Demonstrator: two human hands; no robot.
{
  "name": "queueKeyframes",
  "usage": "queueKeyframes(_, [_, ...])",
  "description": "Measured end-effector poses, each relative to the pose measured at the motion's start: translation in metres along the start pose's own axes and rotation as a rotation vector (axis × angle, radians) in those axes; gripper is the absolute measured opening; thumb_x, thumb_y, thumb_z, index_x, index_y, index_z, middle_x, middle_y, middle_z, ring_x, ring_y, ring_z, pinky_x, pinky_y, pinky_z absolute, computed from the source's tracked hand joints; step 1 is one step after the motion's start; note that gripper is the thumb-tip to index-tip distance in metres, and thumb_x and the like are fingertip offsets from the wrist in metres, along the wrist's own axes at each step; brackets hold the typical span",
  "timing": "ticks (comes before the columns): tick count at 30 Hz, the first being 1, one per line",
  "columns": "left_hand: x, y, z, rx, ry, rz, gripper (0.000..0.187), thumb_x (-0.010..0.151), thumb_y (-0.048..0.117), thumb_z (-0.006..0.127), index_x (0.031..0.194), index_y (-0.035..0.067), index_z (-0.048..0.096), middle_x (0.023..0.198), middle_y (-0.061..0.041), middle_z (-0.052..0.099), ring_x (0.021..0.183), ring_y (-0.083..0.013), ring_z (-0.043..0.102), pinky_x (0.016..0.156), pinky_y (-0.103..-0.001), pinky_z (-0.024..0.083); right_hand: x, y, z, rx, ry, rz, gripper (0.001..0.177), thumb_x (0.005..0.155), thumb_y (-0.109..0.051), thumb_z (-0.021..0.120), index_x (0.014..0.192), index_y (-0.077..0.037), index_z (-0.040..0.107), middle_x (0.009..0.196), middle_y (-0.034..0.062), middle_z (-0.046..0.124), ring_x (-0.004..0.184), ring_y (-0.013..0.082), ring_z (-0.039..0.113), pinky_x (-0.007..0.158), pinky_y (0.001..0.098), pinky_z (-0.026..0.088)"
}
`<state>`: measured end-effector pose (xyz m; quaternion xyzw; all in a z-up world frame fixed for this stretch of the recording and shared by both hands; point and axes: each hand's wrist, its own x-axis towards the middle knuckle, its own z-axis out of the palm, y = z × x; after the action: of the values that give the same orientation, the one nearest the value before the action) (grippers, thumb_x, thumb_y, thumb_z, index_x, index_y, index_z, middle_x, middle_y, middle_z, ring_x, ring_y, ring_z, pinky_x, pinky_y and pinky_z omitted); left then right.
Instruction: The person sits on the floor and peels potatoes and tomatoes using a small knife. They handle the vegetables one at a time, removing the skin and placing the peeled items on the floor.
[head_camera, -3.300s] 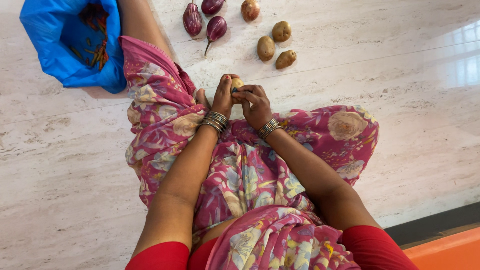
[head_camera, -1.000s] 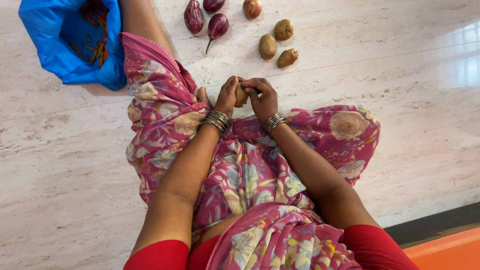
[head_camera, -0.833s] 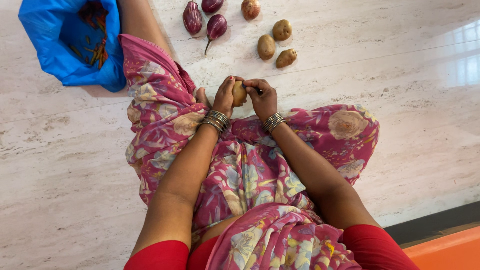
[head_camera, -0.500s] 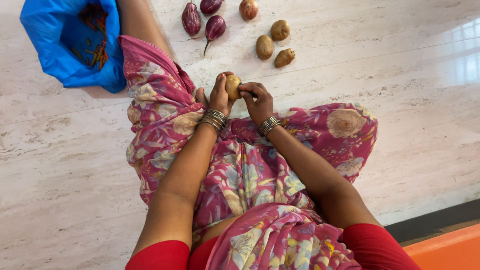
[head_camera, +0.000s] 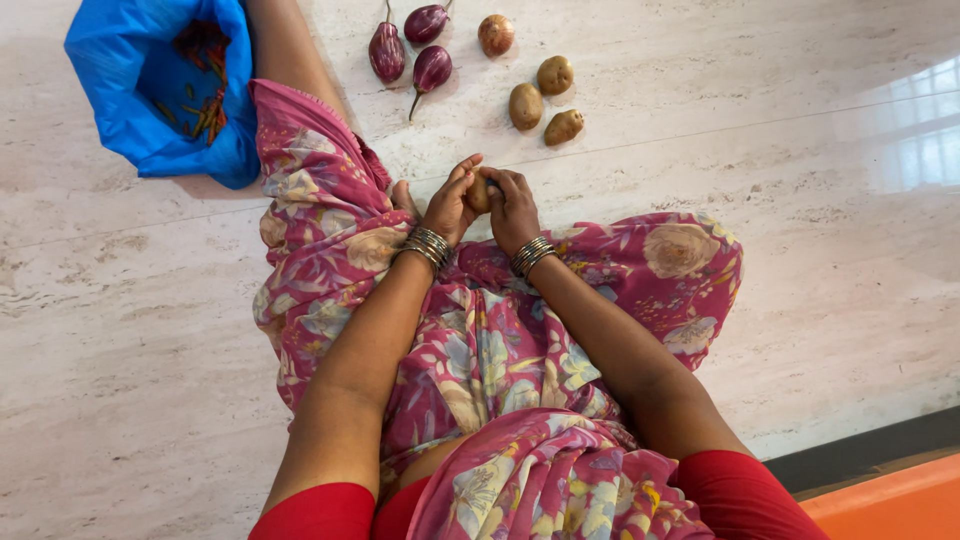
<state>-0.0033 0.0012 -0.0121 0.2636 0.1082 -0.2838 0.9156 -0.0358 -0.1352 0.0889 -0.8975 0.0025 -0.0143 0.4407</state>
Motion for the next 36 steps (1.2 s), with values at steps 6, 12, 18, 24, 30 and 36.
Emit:
queueKeyframes(6, [-0.005, 0.005, 0.0, -0.038, -0.058, -0.011, 0.056, 0.113, 0.025, 0.053, 0.165, 0.014, 0.037, 0.135, -0.004, 0.054, 0.097, -0.012, 0.052, 0.091, -0.029, 0.05, 0.006, 0.003, -0.007, -0.222, -0.102, -0.174, 0.061, 0.093, -0.038, 0.076, 0.143, -0.011, 0.054, 0.128, 0.0215, 0.063, 0.116, 0.0389, 0.061, 0.098, 0.0455, 0.05])
queueKeyframes(12, [-0.016, 0.013, 0.018, 0.053, -0.014, -0.137, 0.063, 0.103, 0.027, 0.053, 0.161, 0.02, 0.032, 0.137, -0.007, 0.053, 0.107, -0.0144, 0.061, 0.094, -0.03, 0.055, 0.025, -0.003, -0.031, -0.197, -0.371, 0.164, 0.08, 0.08, -0.047, 0.082, 0.143, -0.01, 0.051, 0.115, 0.0227, 0.071, 0.106, 0.0377, 0.071, 0.091, 0.0432, 0.057])
queueKeyframes(18, [-0.023, 0.02, 0.03, 0.071, -0.003, -0.012, 0.07, 0.101, 0.03, 0.057, 0.162, 0.025, 0.023, 0.153, -0.005, 0.044, 0.127, -0.0214, 0.055, 0.103, -0.038, 0.053, 0.061, -0.002, -0.055, -0.167, -0.328, 0.205, 0.074, 0.077, -0.039, 0.083, 0.141, -0.012, 0.055, 0.118, 0.0203, 0.072, 0.103, 0.0305, 0.075, 0.089, 0.0383, 0.06])
queueKeyframes(24, [-0.033, 0.026, 0.04, 0.281, 0.039, -0.013, 0.071, 0.095, 0.038, 0.062, 0.157, 0.02, 0.034, 0.152, -0.011, 0.047, 0.126, -0.0242, 0.056, 0.098, -0.042, 0.054, 0.121, 0.031, -0.085, -0.4, -0.075, 0.157, 0.072, 0.079, -0.031, 0.087, 0.141, -0.016, 0.053, 0.122, 0.0149, 0.066, 0.111, 0.0309, 0.065, 0.097, 0.0425, 0.054])
queueKeyframes(30, [-0.037, 0.028, 0.044, 0.329, 0.07, -0.024, 0.067, 0.094, 0.039, 0.063, 0.153, 0.016, 0.042, 0.146, -0.01, 0.054, 0.119, -0.0231, 0.06, 0.093, -0.039, 0.055, 0.145, 0.054, -0.082, -0.447, -0.034, 0.064, 0.077, 0.077, -0.027, 0.089, 0.143, -0.016, 0.051, 0.131, 0.0158, 0.059, 0.122, 0.034, 0.057, 0.105, 0.0445, 0.047])
queueKeyframes(36, [-0.035, 0.026, 0.04, 0.323, 0.089, -0.005, 0.065, 0.093, 0.038, 0.063, 0.151, 0.015, 0.044, 0.143, -0.009, 0.055, 0.115, -0.0217, 0.061, 0.09, -0.038, 0.055, 0.146, 0.056, -0.074, -0.278, 0.004, 0.243, 0.08, 0.074, -0.029, 0.093, 0.143, -0.017, 0.052, 0.14, 0.0136, 0.052, 0.125, 0.0301, 0.058, 0.104, 0.0378, 0.052])
